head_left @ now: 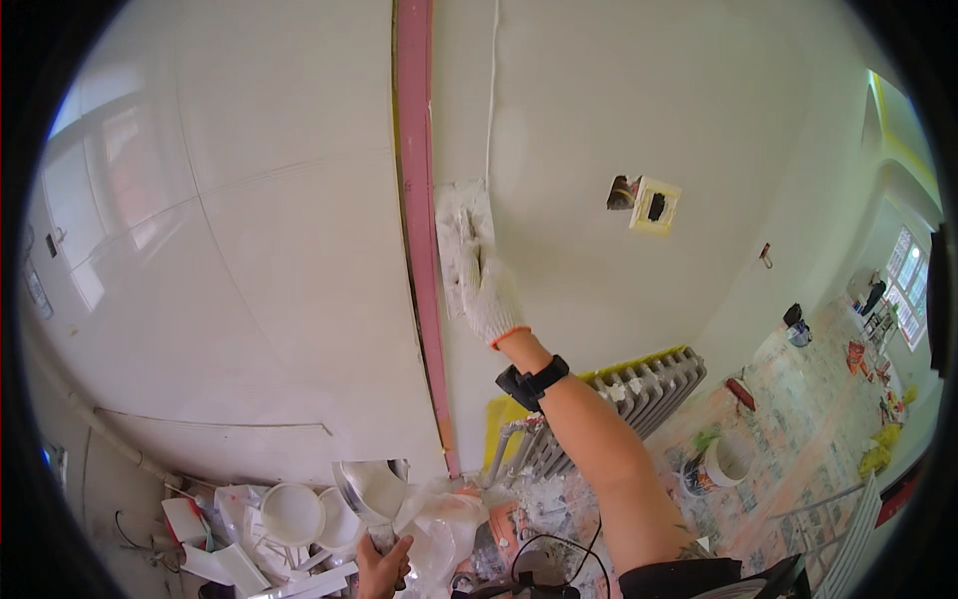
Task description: Applying plaster putty to a wall and around a radiator using a trowel and putty knife.
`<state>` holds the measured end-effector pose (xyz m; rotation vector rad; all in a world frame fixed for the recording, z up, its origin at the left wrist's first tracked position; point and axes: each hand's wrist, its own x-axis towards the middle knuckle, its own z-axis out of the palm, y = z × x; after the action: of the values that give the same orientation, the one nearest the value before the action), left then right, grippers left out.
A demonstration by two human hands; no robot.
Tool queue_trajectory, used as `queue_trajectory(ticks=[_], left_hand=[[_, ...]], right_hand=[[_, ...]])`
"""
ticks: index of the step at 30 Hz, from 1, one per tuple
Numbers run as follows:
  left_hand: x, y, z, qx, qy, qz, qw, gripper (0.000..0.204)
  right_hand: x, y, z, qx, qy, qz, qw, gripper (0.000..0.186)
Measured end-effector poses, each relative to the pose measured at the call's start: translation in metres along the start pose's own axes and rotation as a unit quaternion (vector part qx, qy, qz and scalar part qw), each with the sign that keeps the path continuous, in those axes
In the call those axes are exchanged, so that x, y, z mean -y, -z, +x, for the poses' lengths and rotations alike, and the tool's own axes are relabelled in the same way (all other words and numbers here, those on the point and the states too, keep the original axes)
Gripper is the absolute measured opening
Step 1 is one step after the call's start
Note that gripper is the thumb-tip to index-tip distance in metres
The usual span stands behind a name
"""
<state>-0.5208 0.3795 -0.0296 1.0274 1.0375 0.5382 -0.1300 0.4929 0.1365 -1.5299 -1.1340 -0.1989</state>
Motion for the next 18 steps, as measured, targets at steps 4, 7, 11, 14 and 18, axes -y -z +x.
queue_trajectory(ticks=[4,7,11,14,18], left_hand=[[0.009,0.003,-0.007,-0.019,0.025,0.015,0.999,0.024],[0.005,-0.016,-0.011,-0.042,0.021,0.014,0.999,0.023],[0.012,-0.039,-0.029,-0.064,0.023,0.007,0.998,0.021],[0.001,-0.065,-0.031,-0.04,0.031,0.039,0.998,0.02],[-0.021,-0.095,-0.027,0.006,0.076,0.046,0.996,0.02]], right_hand=[[-0.037,-0.023,-0.054,0.019,-0.011,0.037,0.999,0.045],[-0.08,-0.031,-0.087,0.068,-0.027,0.039,0.997,0.046],[-0.102,-0.033,-0.142,0.133,-0.069,0.015,0.989,0.048],[-0.136,-0.028,-0.172,0.145,-0.076,0.019,0.986,0.043],[-0.157,0.006,-0.207,0.245,-0.127,-0.025,0.961,0.037]])
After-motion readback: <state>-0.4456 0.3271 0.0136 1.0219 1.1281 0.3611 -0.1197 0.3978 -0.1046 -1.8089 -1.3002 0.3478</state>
